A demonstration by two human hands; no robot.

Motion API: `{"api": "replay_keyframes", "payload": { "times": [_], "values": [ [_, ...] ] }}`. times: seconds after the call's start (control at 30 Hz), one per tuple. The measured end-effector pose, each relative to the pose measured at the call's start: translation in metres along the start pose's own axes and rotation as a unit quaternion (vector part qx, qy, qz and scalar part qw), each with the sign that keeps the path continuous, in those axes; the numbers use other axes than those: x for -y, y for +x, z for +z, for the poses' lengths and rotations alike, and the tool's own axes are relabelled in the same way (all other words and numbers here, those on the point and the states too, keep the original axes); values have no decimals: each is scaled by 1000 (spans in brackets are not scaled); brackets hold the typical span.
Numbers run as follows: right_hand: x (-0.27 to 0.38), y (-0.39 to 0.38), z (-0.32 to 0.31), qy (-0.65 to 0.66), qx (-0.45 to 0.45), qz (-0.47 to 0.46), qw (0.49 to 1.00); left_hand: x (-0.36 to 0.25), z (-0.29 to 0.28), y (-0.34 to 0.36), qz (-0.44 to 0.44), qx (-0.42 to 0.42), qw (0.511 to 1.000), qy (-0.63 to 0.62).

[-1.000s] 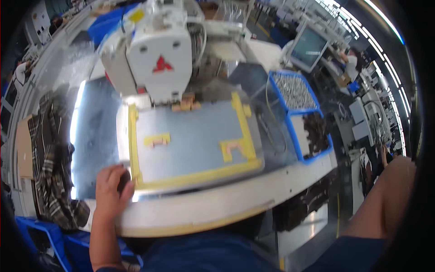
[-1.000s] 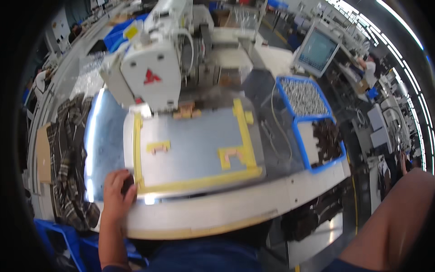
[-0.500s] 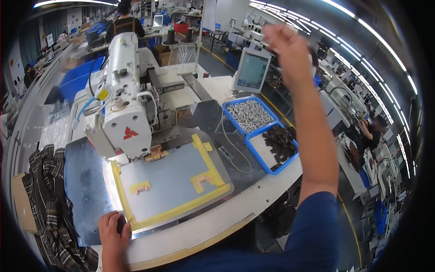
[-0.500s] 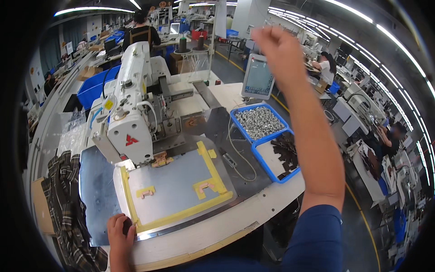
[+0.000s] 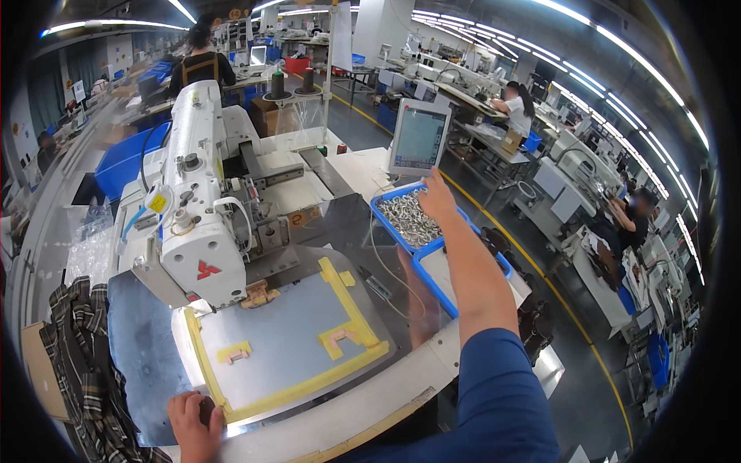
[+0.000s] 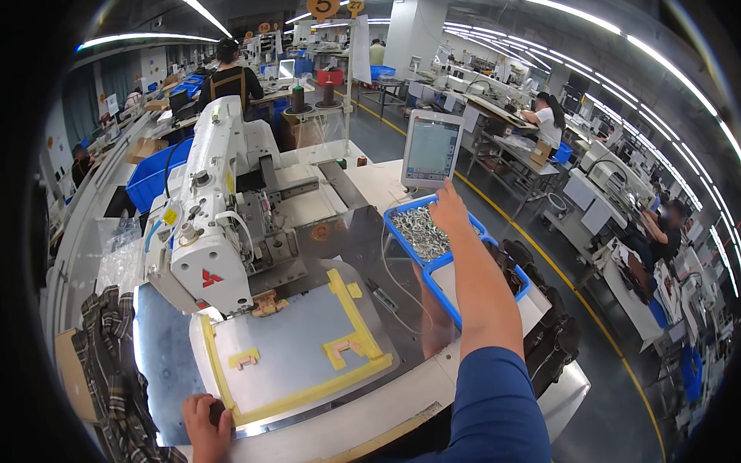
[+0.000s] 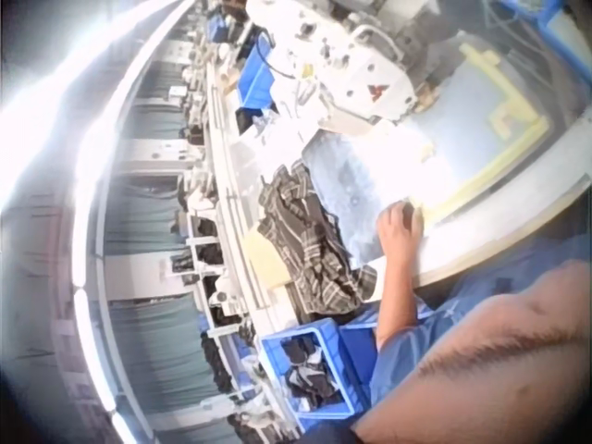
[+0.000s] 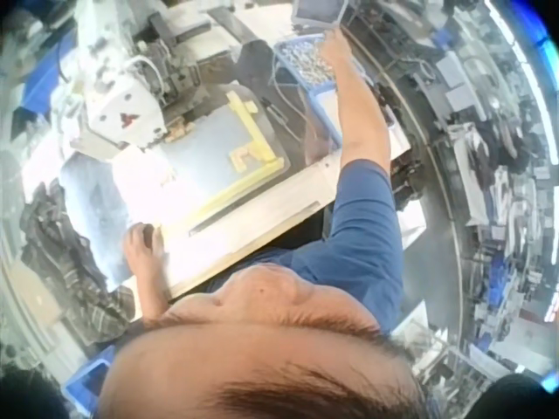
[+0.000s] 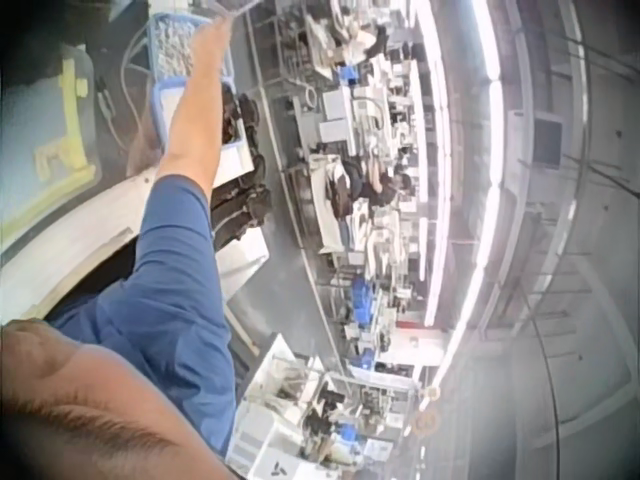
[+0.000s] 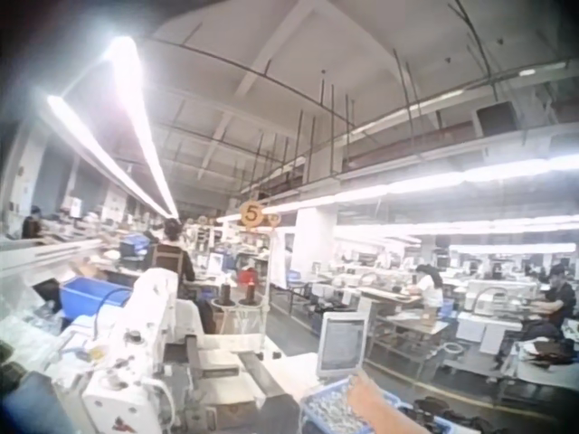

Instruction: Sewing components of leather or fabric bags and organizing finished parts.

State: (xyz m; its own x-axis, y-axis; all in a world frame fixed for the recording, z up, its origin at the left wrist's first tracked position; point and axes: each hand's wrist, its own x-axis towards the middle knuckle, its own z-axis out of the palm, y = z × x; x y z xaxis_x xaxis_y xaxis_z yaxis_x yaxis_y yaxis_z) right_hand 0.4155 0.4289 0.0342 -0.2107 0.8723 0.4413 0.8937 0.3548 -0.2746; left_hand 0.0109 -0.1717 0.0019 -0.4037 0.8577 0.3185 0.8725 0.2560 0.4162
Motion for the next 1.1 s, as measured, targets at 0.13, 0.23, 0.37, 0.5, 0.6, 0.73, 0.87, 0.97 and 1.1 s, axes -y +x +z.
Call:
{"api": "replay_keyframes", "payload": {
  "times": [0.13, 0.23, 0.37, 0.5, 0.6, 0.73, 0.87, 0.97, 1.1],
  "values": [
    [-2, 7, 7, 29, 52, 24, 998, 1, -1, 1, 10, -10, 999, 32],
    [-6, 1, 17, 43, -22, 16, 999, 2, -2, 1, 9, -10, 1000, 14],
    [54, -42, 15, 97, -69, -76, 990, 1, -5, 2, 10, 2, 1000, 6],
    [168, -135, -24, 287, 131, -107, 943, 5, -1, -5, 16, -1, 1000, 15],
    [217, -185, -79, 334, 270, -199, 881, 9, 3, -5, 13, 0, 1000, 6],
    [251, -211, -144, 502, 340, -338, 720, 16, 8, -1, 52, -7, 998, -17],
    [313, -233, -208, 697, 388, -403, 448, 37, 23, -11, -34, 19, 996, -76],
    [373, -291, -201, 912, 202, -347, 80, 31, 13, -20, -25, 3, 998, -62],
    [363, -294, -207, 897, 144, -373, 188, 10, 3, -10, 3, 0, 1000, -22]
  ]
}}
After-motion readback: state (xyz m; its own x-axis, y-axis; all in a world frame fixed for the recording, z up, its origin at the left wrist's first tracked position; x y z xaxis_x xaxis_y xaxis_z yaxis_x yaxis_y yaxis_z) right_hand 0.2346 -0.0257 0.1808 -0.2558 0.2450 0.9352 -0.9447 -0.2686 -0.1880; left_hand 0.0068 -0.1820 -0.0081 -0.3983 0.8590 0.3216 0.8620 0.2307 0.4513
